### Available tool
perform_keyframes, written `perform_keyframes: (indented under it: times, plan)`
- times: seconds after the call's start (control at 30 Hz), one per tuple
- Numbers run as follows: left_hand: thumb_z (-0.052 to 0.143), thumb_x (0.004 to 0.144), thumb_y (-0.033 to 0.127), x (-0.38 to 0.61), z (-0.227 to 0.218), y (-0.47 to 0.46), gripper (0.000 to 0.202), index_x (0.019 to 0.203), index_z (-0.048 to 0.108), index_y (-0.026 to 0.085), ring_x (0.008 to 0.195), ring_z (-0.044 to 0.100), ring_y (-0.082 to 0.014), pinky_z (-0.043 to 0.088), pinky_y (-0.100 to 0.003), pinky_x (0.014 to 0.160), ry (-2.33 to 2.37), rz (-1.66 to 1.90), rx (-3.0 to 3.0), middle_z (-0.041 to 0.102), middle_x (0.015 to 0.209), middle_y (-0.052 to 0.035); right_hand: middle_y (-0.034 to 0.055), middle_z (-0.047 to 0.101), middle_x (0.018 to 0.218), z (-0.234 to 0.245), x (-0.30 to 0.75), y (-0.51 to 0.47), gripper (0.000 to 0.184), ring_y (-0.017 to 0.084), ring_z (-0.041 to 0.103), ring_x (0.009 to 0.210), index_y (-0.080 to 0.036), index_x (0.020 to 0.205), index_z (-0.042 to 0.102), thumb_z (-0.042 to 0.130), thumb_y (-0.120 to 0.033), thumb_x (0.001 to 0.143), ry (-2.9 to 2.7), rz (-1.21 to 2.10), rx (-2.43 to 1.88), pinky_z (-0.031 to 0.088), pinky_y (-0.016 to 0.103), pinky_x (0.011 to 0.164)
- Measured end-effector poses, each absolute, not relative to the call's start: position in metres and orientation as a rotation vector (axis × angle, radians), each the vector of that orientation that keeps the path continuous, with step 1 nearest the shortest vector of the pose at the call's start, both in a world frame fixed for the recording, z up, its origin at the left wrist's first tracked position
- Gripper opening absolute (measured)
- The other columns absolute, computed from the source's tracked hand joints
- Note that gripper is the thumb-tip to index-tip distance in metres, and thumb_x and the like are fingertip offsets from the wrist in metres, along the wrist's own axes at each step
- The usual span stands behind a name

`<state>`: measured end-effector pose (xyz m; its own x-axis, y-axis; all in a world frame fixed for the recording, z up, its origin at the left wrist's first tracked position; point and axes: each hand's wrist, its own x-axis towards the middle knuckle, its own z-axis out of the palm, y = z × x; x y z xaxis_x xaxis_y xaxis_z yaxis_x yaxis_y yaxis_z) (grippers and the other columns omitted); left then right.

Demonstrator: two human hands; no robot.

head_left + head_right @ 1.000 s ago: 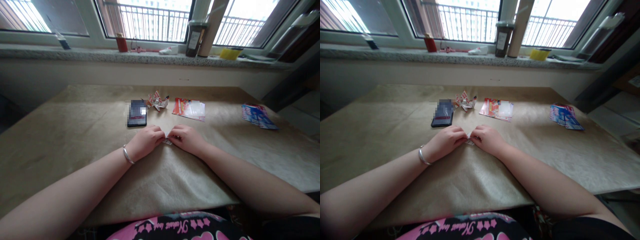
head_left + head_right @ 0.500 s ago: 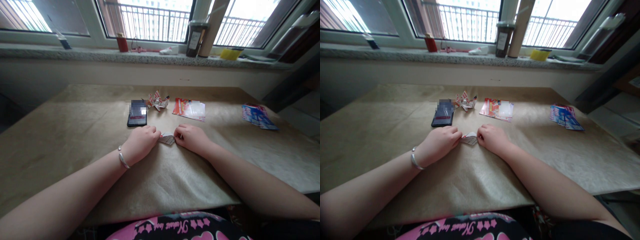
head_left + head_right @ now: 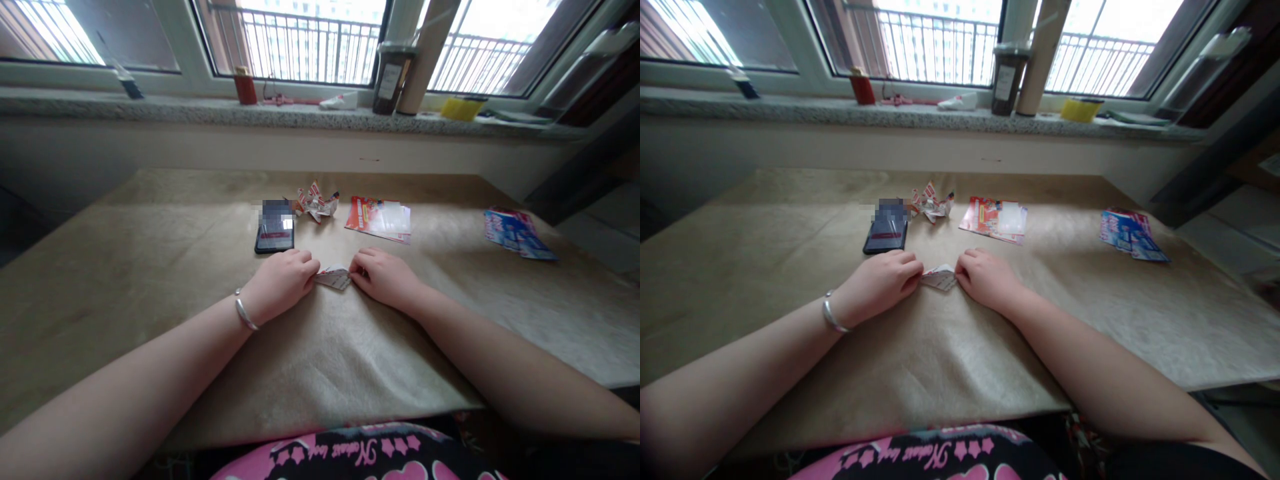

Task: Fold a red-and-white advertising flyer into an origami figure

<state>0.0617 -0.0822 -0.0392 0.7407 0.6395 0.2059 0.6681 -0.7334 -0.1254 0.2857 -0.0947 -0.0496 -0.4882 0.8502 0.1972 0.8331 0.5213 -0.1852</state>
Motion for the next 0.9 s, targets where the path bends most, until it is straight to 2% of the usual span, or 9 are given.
perform_keyframes:
  times: [0.13, 0.2, 0.43, 0.57, 0.63, 0.77, 0.9]
  plan:
    - [0.043, 0.092, 0.017, 0.061, -0.046, -0.078, 0.017, 0.098, 0.059, 0.017, 0.085, 0.055, -0.0155, 0.045, -0.025, 0.075, -0.845, -0.378, -2.924, 0.059, 0.092, -0.0054, 0.0044, 0.06, 0.084, -0.053, 0.288, -0.092, 0.009, 0.018, 0.054, 0.084, -0.019, 0.078, 0.058, 0.051, -0.021, 0.084, -2.481, 0.135, -1.345, 0.041, 0.028, 0.074]
    - [0.04, 0.093, 0.015, 0.062, -0.048, -0.077, 0.02, 0.102, 0.058, 0.018, 0.087, 0.054, -0.0154, 0.045, -0.025, 0.076, -0.733, -0.388, -2.974, 0.06, 0.094, -0.005, 0.0053, 0.06, 0.087, -0.055, 0.289, -0.091, 0.008, 0.018, 0.054, 0.086, -0.018, 0.079, 0.058, 0.051, -0.02, 0.083, -2.472, 0.16, -1.287, 0.042, 0.028, 0.077]
    - [0.04, 0.09, 0.011, 0.063, -0.051, -0.076, 0.023, 0.089, 0.063, 0.018, 0.081, 0.055, -0.0128, 0.044, -0.023, 0.073, -0.88, -0.598, -3.087, 0.06, 0.09, -0.0042, 0.0015, 0.063, 0.081, -0.058, 0.288, -0.092, 0.009, 0.013, 0.056, 0.072, -0.019, 0.085, 0.057, 0.052, -0.015, 0.079, -2.274, 0.337, -1.223, 0.043, 0.025, 0.068]
    - [0.042, 0.085, 0.01, 0.062, -0.051, -0.074, 0.021, 0.087, 0.063, 0.015, 0.081, 0.056, -0.0127, 0.045, -0.023, 0.075, -1.04, -0.768, -3.2, 0.06, 0.089, -0.0043, 0.0032, 0.065, 0.09, -0.055, 0.288, -0.093, 0.01, 0.015, 0.057, 0.084, -0.019, 0.084, 0.059, 0.053, -0.013, 0.078, -2.302, 0.445, -1.007, 0.045, 0.027, 0.077]
    - [0.043, 0.085, 0.012, 0.062, -0.05, -0.072, 0.02, 0.085, 0.062, 0.015, 0.08, 0.057, -0.0128, 0.045, -0.024, 0.075, -1.122, -0.817, -3.255, 0.06, 0.087, -0.0035, 0.0036, 0.066, 0.085, -0.054, 0.289, -0.092, 0.009, 0.018, 0.056, 0.088, -0.02, 0.085, 0.061, 0.059, -0.018, 0.076, -2.337, 0.408, -0.975, 0.044, 0.032, 0.083]
    - [0.043, 0.085, 0.02, 0.06, -0.048, -0.07, 0.019, 0.084, 0.061, 0.015, 0.077, 0.057, -0.0132, 0.045, -0.024, 0.072, -1.318, -0.92, -3.37, 0.061, 0.082, -0.002, 0.0041, 0.067, 0.083, -0.054, 0.292, -0.088, 0.01, 0.019, 0.056, 0.086, -0.02, 0.083, 0.064, 0.065, -0.027, 0.076, -2.307, 0.432, -0.972, 0.043, 0.034, 0.084]
    - [0.044, 0.088, 0.033, 0.059, -0.048, -0.07, 0.025, 0.084, 0.059, 0.015, 0.074, 0.054, -0.0135, 0.044, -0.024, 0.068, -1.385, -0.965, -3.47, 0.059, 0.08, -0.0015, 0.0038, 0.066, 0.081, -0.057, 0.292, -0.088, 0.008, 0.017, 0.057, 0.083, -0.02, 0.081, 0.066, 0.063, -0.027, 0.079, -2.179, 0.561, -1.059, 0.046, 0.029, 0.075]
